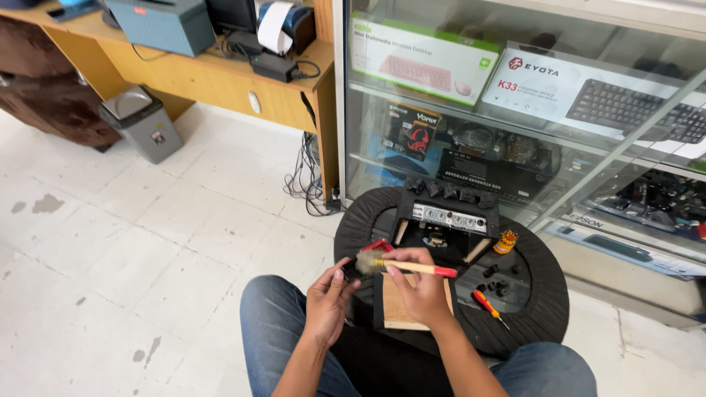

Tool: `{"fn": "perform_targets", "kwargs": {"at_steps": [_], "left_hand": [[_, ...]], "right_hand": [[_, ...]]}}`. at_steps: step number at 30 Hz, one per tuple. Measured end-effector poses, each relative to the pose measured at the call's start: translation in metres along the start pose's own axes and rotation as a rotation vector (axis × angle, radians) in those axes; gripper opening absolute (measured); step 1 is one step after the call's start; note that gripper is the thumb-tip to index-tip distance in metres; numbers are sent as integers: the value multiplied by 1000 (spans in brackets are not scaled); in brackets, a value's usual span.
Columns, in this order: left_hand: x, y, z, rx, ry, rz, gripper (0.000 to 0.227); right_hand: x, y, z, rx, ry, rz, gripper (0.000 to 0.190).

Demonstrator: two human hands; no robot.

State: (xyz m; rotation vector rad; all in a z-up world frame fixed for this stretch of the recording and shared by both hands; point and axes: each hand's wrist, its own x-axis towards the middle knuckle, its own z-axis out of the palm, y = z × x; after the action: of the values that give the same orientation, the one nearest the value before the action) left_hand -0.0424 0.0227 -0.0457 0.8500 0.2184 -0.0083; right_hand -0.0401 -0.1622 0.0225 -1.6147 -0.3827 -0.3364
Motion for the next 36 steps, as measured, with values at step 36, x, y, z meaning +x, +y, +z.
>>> {"fn": "perform_targets", "kwargs": {"at_steps": [36], "left_hand": [[-4, 14, 11, 37, -13, -17, 42]], "right_hand": [[-9, -50, 23, 82, -16, -238, 23]]}}
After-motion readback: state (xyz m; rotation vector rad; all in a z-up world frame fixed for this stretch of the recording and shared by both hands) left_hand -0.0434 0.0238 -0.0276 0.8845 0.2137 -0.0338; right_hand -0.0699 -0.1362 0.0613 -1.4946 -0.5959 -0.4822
